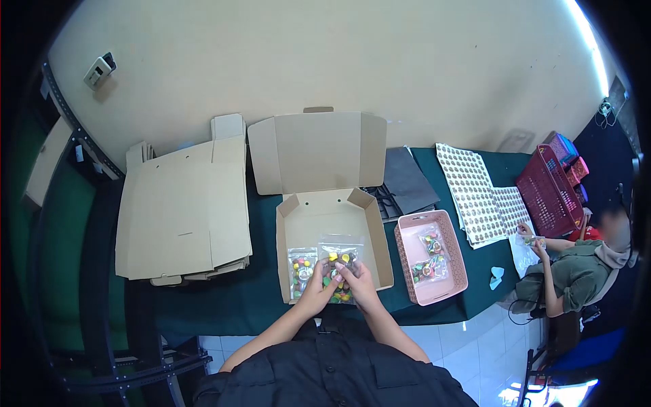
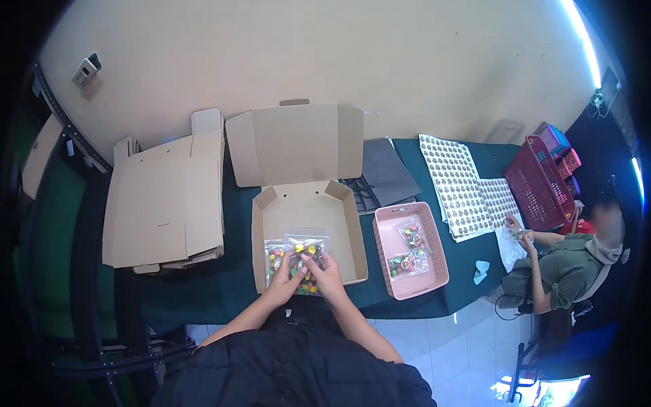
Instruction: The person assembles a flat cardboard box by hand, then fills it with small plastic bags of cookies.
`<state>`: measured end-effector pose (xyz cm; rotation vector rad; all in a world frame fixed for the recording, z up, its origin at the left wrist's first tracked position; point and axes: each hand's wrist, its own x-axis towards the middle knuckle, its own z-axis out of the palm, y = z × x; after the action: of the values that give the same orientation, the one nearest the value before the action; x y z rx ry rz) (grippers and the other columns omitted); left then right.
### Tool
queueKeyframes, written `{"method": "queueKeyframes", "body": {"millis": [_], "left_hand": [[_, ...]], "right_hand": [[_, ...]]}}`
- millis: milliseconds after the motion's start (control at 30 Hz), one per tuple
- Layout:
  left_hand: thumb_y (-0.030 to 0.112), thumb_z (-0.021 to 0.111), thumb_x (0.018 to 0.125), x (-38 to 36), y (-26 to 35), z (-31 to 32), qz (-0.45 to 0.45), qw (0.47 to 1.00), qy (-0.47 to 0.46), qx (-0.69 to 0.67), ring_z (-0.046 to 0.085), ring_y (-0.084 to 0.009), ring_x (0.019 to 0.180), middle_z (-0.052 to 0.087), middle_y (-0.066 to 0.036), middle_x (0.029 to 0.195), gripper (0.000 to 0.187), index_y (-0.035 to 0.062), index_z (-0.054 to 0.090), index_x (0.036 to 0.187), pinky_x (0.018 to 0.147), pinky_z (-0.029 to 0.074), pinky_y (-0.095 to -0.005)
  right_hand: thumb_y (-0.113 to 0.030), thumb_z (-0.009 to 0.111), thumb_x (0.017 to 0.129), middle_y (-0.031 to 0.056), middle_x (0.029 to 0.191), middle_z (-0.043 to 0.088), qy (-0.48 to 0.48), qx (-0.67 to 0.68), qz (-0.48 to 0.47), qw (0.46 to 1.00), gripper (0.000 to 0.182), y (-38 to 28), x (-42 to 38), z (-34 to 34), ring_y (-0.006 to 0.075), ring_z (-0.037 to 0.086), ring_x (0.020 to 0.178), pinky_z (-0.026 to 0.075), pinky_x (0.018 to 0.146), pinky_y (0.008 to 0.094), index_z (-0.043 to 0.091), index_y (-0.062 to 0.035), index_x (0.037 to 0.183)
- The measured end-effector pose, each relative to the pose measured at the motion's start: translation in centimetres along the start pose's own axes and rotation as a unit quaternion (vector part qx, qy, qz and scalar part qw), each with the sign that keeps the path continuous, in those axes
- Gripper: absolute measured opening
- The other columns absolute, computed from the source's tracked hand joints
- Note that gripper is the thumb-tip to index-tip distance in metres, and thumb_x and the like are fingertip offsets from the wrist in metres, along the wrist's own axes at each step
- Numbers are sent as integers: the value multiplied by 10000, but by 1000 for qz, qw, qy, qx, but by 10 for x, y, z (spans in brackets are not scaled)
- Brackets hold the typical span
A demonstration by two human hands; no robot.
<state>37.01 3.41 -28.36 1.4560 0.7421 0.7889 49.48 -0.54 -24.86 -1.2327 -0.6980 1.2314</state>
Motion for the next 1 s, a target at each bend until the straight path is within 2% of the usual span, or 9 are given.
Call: {"method": "queueKeyframes", "body": {"millis": [67,167,267,333,367,633,800,933,1000], "left_hand": [[143,555,878,-3,12,2,57,998,-16,34,472,-206,1115,470,-154,1217,498,10,272,1266,814,455,-289],[151,568,872,-9,20,3,14,996,-22,89,422,-247,1187,476,-153,1212,518,11,269,1271,931,388,-336],[216,540,896,-8,13,4,84,988,32,127,555,-191,966,499,-136,1187,484,23,298,1269,767,468,-273],[283,486,922,-7,18,-1,-71,995,46,-60,532,-77,652,536,-102,1111,444,36,336,1259,543,440,-190],[333,434,939,-6,13,1,-33,996,74,-48,399,-9,491,557,-60,1007,425,55,363,1253,413,338,-150],[335,392,954,-11,10,-8,-72,992,94,-32,455,-43,513,573,-59,901,399,45,397,1229,458,398,-182],[336,439,936,-11,22,-5,-37,999,25,-30,461,-44,560,514,-72,989,447,75,316,1278,463,388,-165],[194,590,861,-8,14,-2,107,992,-12,67,528,-168,974,478,-137,1148,572,25,265,1300,731,471,-240],[121,632,817,-16,29,-2,0,999,-46,20,474,-204,1088,447,-154,1208,622,17,257,1303,810,460,-297]], "right_hand": [[-230,540,904,25,856,597,25,-6,-31,999,253,-3,-4,4,58,556,691,448,575,200,533,-13,1034],[-218,530,907,6,886,596,55,95,-16,994,264,3,-4,9,17,485,641,375,537,161,536,-23,1084],[-217,526,910,8,900,582,19,55,2,998,280,-8,-9,7,24,488,674,387,570,168,511,-21,1110],[-237,508,920,2,902,573,-2,17,-28,999,294,2,-8,9,24,479,671,382,571,169,496,-27,1125],[-256,490,929,-3,905,563,-22,-21,-57,998,308,7,-9,10,24,471,667,377,572,170,481,-32,1140],[-239,505,922,5,878,543,-35,42,-16,998,309,18,-9,7,27,476,653,415,569,180,459,-22,1137],[-220,527,908,16,881,563,-6,-31,-114,993,313,14,-8,12,29,502,666,437,573,179,461,-9,1129],[-220,536,901,43,914,584,-6,33,1,999,292,4,-9,-2,69,564,725,485,582,196,482,-16,1103],[-221,533,905,38,893,587,16,110,-20,994,284,2,-7,-3,75,568,733,486,605,203,483,-23,1102]]}}
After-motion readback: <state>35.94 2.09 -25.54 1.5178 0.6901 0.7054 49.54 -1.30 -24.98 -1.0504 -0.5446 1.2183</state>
